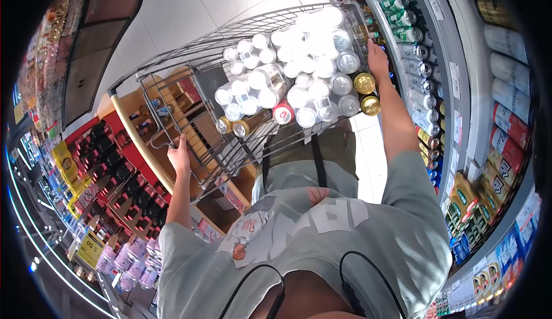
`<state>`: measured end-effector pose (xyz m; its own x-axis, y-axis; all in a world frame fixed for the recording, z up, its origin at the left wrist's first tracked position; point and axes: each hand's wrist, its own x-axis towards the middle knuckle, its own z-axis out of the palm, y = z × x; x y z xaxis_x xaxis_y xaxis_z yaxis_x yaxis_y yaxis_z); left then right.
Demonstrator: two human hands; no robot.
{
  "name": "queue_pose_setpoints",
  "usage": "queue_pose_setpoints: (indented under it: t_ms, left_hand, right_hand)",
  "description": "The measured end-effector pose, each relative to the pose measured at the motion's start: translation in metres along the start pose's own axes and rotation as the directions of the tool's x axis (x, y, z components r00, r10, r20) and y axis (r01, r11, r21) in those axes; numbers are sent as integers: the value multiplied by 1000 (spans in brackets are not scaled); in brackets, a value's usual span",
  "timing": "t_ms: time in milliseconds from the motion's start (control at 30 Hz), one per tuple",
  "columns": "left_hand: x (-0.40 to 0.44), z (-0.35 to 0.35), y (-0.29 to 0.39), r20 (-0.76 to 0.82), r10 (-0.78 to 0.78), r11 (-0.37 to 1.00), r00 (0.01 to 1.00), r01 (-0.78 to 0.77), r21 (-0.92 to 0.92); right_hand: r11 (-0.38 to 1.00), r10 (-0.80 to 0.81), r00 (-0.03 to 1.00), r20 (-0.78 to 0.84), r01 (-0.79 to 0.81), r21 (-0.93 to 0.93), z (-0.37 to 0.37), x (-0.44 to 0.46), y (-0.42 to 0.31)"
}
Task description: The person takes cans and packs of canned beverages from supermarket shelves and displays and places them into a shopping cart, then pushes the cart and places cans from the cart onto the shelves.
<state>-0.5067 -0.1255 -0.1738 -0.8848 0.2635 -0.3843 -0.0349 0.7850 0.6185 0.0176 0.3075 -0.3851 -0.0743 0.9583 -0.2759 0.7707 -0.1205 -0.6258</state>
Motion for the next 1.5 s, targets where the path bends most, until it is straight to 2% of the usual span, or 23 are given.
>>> queue_pose_setpoints:
  t_ms: [67,200,333,400,433,500,567,633,667,767,833,867,900,967,1033,1067,1100,1133,1233,1300,1400,1467,1500]
  left_hand:
    - [-1,3,11,1,-12,1000,1000,12,14]
    - [8,-1,8,3,15,999,1000,-15,47]
    - [8,-2,11,-50,63,982,997,-53,182]
    - [9,-4,9,-89,106,958,990,-78,277]
    - [9,-4,7,-96,101,961,990,-73,266]
    - [11,-8,3,-95,143,949,985,-109,296]
    - [8,-10,3,-108,210,915,972,-156,371]
    - [3,-14,5,-123,268,834,956,-165,527]
    - [-3,-15,6,-135,255,848,957,-154,507]
    - [-30,-11,17,-318,379,848,869,-188,496]
    - [-49,-13,25,-474,751,660,459,-497,563]
    - [-65,-10,30,-522,737,668,429,-580,467]
    - [-78,-6,26,-456,799,587,393,-675,447]
    - [-106,4,27,-319,851,521,416,-743,419]
    - [-100,20,5,-100,864,500,494,-816,291]
    - [-96,27,-1,3,832,533,555,-801,271]
    - [-88,33,-6,108,789,566,605,-784,254]
    - [-75,40,-16,104,790,568,604,-786,245]
    - [-40,57,-48,340,660,542,670,-738,402]
    - [-12,73,-65,425,659,460,621,-779,426]
    - [-15,77,-69,529,523,441,669,-743,503]
    - [-16,77,-72,502,549,454,668,-743,492]
    - [-16,79,-74,475,579,456,662,-746,485]
  right_hand:
    - [998,62,996,64,-60,-32,-6,12,-14]
    - [1000,11,994,112,-10,-8,-1,27,-16]
    - [997,57,995,84,-52,-63,-7,33,-33]
    - [990,110,962,249,-84,-112,-3,43,-20]
    - [991,97,964,248,-70,-116,-6,43,-17]
    - [967,60,972,229,0,-254,-13,40,-17]
    - [976,30,996,79,-12,-216,-41,27,-45]
    - [997,-74,996,-51,74,10,-65,7,-69]
    - [978,-170,981,-95,179,102,-75,-3,-82]
    - [864,-382,916,-120,400,306,-102,-86,-153]
    - [850,-352,925,145,250,464,-97,-151,-191]
    - [800,-409,888,210,238,551,-83,-185,-203]
    - [745,-469,842,267,214,632,-67,-218,-215]
    - [893,-310,721,620,-3,451,-72,-292,-285]
    - [964,-239,615,752,56,261,-30,-321,-289]
    - [965,-236,619,749,62,254,-1,-331,-281]
    - [917,-398,635,662,250,311,31,-340,-268]
    - [834,-552,614,565,432,345,53,-345,-262]
    - [866,-485,621,616,437,241,86,-355,-257]
    - [873,-440,650,619,470,127,100,-351,-258]
    - [887,-399,570,718,439,144,121,-348,-260]
    - [757,-518,582,627,653,19,152,-355,-251]
    - [755,-512,577,636,655,13,159,-356,-256]
